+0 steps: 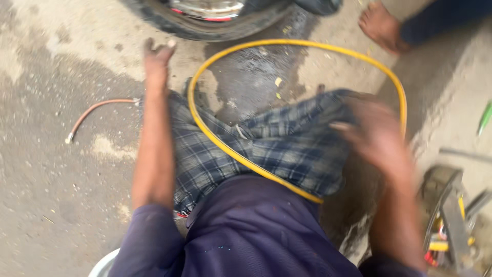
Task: The person removes an inner tube from a motorcycle tire by hand, pulls it out from under the wheel rim, and luego reaches for a tool from a nearby kit.
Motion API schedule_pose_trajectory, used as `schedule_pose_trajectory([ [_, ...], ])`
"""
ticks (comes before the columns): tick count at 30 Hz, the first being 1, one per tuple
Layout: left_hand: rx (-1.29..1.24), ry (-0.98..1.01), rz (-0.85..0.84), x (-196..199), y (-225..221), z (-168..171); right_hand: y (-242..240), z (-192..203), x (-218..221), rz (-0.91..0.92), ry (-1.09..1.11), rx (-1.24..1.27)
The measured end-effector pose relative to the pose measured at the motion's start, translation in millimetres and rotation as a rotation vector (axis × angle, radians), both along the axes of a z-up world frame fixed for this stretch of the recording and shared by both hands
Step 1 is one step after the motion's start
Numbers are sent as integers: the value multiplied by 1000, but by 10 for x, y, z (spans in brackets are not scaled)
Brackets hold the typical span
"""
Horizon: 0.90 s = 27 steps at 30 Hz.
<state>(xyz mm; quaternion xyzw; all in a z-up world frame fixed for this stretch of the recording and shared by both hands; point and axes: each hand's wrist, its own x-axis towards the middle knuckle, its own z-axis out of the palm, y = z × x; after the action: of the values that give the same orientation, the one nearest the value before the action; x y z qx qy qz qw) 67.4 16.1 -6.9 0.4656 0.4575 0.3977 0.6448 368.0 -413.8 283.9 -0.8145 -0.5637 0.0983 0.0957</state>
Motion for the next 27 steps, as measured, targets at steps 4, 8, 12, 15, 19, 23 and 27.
schedule_pose_trajectory([
  [4, -25, -61, 133, 408, 6, -143, 1617, -702, -413, 252, 232, -35],
  [8, 1, -139, 155, 408, 92, -76, 2771, -1478, -464, 336, 85, 63],
  [12, 187, -511, 138, 369, 430, -249, 3221, -2206, -313, 262, 120, 11],
  [15, 94, -728, 200, 595, 844, -570, 3230, -2964, 46, -181, 521, 140],
  [19, 138, -680, 260, 773, 869, -953, 3005, -3507, 1357, -1135, 1121, 535],
  [23, 205, -517, 312, 753, 842, -882, 2931, -3431, 2072, -893, 962, 817],
  [27, 117, -677, 266, 680, 735, -446, 3112, -3542, 2050, -804, 1288, 761],
])
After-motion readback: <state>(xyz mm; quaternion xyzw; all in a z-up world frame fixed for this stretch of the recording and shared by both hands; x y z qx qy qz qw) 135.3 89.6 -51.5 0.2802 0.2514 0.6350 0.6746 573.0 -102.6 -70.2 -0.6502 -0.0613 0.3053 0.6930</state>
